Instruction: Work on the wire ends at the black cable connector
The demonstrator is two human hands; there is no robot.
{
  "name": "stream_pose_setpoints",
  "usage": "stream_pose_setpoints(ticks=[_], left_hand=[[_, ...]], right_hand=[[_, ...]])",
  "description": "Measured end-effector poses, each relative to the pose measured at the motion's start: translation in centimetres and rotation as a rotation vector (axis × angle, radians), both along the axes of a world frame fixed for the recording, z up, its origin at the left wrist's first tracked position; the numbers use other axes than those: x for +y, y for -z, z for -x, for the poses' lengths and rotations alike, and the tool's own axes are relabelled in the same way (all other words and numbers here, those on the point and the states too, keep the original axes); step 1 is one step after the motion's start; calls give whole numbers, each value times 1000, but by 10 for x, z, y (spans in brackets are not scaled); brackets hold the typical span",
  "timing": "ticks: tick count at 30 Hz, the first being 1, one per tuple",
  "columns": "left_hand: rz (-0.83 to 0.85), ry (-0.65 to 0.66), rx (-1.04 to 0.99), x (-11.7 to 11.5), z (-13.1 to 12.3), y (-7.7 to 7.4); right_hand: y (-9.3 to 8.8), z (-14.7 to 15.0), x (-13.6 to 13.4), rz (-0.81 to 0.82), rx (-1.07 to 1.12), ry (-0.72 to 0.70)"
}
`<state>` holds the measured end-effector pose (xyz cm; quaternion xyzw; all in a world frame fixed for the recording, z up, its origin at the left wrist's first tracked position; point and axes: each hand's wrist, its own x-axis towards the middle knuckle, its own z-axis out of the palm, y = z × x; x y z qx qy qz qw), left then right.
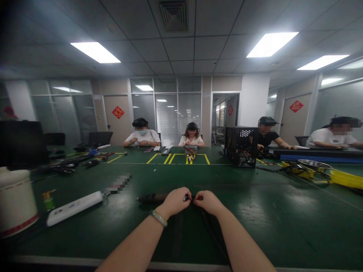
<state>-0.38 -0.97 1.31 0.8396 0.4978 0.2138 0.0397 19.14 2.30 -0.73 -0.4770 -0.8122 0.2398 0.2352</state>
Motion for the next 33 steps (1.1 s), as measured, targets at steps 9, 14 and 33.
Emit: stream_pose_setpoints(ticks=[9,14,33], left_hand=[[13,8,-39,4,1,4],[12,5,-32,4,0,5],[-10,25,-60,6,2,7]], right_hand=[[0,-1,-1,-6,-7,11],[2,-1,2,-10,-16,7],[7,-1,6,25,13,7]])
